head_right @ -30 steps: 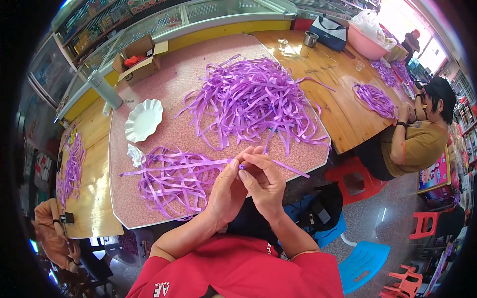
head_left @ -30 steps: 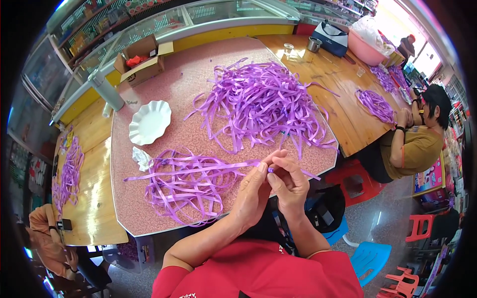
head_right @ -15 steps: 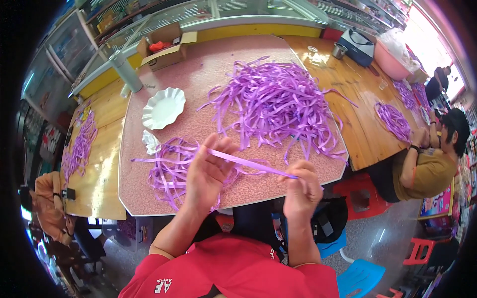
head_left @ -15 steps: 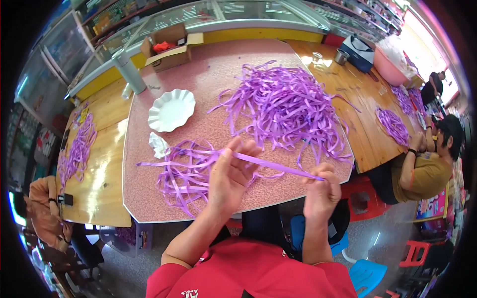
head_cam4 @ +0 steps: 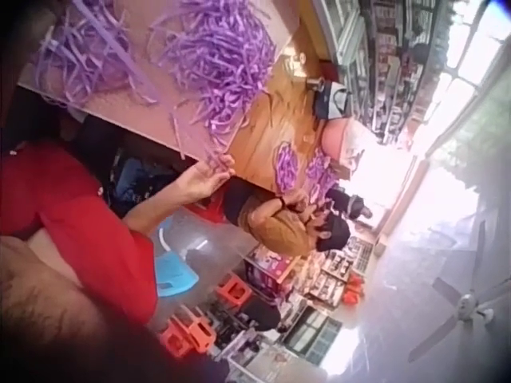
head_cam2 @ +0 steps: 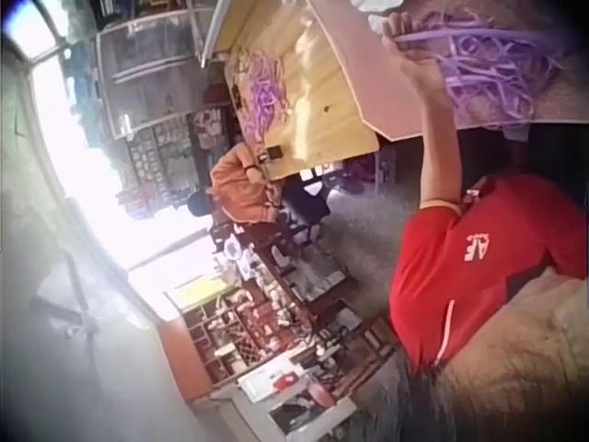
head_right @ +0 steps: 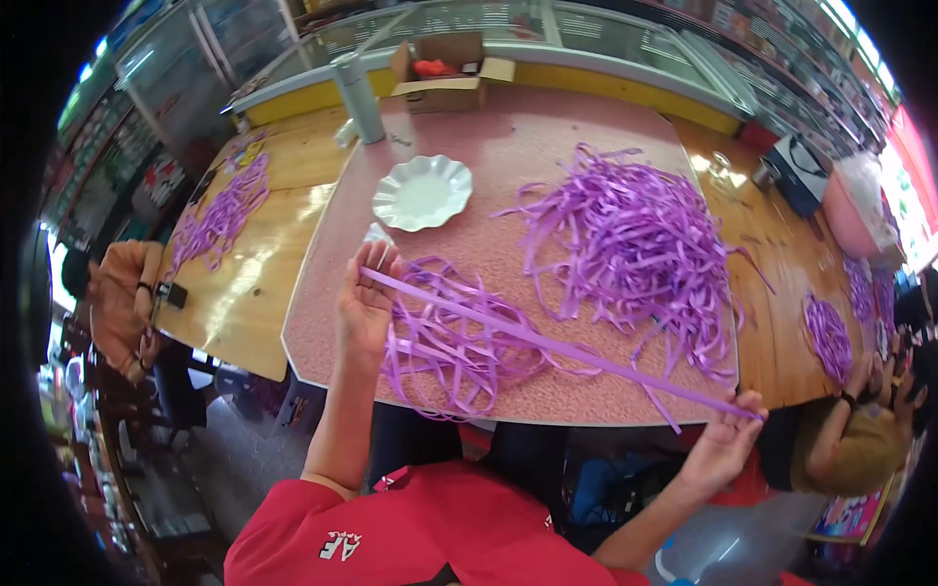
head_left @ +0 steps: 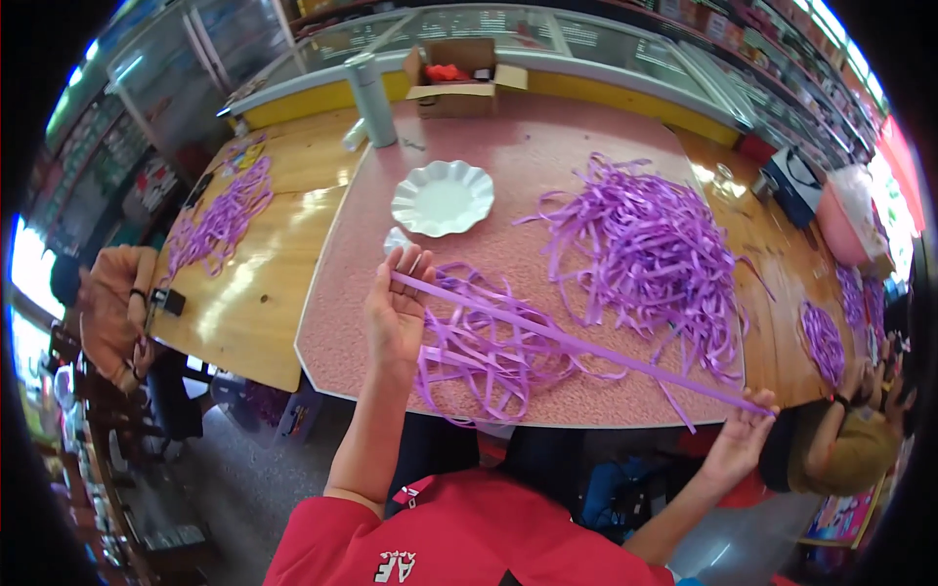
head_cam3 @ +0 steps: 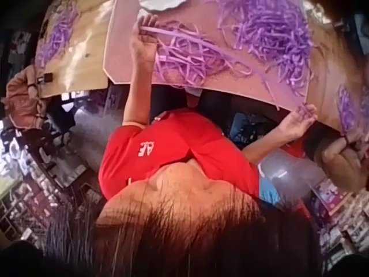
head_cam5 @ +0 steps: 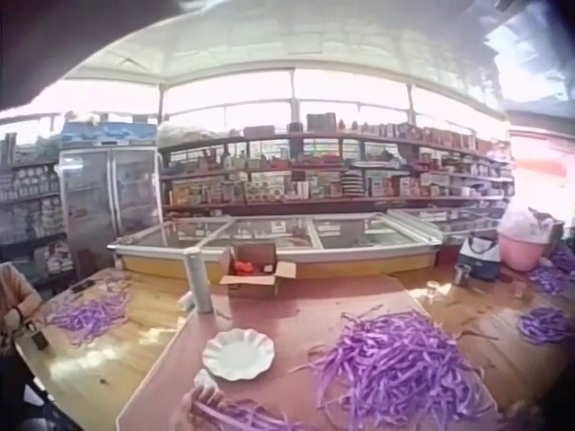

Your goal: Braiding or tying together multiple strands of purple plastic ribbons at a work table.

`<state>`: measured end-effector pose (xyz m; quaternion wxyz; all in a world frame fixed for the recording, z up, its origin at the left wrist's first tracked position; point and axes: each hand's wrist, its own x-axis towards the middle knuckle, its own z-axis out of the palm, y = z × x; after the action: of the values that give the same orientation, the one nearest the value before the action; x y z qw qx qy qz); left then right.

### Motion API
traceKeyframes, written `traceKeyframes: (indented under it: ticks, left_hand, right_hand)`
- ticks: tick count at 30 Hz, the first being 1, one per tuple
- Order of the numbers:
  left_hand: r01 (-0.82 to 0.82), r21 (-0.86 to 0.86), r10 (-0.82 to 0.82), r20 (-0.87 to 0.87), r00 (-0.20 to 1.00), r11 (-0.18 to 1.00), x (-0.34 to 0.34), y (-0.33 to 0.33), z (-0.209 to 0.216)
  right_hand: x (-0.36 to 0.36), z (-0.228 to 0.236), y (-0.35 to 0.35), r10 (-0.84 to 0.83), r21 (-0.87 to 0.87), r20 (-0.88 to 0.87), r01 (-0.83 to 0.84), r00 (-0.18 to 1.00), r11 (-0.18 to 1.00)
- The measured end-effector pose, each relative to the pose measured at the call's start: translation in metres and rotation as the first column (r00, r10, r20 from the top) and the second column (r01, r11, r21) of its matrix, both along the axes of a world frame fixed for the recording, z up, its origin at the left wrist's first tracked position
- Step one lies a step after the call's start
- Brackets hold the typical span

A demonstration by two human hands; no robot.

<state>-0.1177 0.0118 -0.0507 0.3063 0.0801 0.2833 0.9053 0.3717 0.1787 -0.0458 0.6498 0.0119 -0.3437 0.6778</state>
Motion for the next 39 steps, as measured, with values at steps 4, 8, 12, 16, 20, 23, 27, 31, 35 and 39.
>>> traceKeyframes:
  ticks: [4,8,12,16,20,23,27,31,35,39]
  left_hand:
    - [-0.051,-0.02,0.051,0.029,0.998,0.999,-0.005,-0.003,-0.001]
    - [-0.031,-0.101,0.032,0.011,0.999,0.994,0.015,-0.001,0.012]
    - [0.096,-0.236,-0.175,-0.339,0.925,0.967,0.056,-0.002,0.032]
    - [0.075,-0.478,-0.407,-0.644,0.648,0.875,0.099,-0.004,0.055]
    - [-0.01,-0.45,-0.436,-0.868,0.238,0.893,0.123,-0.004,0.069]
    - [-0.023,-0.48,-0.473,-0.872,0.125,0.877,0.136,0.002,0.076]
    - [-0.019,-0.431,-0.427,-0.898,0.105,0.902,0.136,0.004,0.069]
    - [-0.047,-0.429,-0.428,-0.903,0.028,0.902,0.131,0.001,0.068]
    - [-0.027,-0.448,-0.446,-0.893,0.055,0.894,0.134,0.0,0.073]
    - [-0.012,-0.423,-0.417,-0.897,0.149,0.906,0.136,0.002,0.074]
  right_hand:
    - [0.034,-0.003,0.012,-0.012,-0.032,-0.03,0.011,0.999,0.999]
    - [0.048,-0.006,0.015,-0.135,-0.11,-0.065,0.127,0.989,0.986]
    - [0.009,0.037,-0.006,-0.383,-0.05,0.271,0.41,0.883,0.911]
    - [-0.08,0.069,-0.044,-0.463,0.231,0.724,0.453,0.511,0.861]
    - [-0.162,0.091,-0.062,-0.578,0.641,0.706,-0.024,0.41,0.767]
    - [-0.186,0.092,-0.069,-0.436,0.557,0.75,-0.12,0.498,0.822]
    - [-0.197,0.08,-0.066,-0.435,0.581,0.735,-0.152,0.52,0.8]
    - [-0.199,0.078,-0.068,-0.445,0.605,0.727,-0.18,0.523,0.776]
    - [-0.2,0.077,-0.07,-0.409,0.556,0.752,-0.164,0.517,0.815]
    - [-0.199,0.076,-0.071,-0.373,0.503,0.767,-0.129,0.523,0.855]
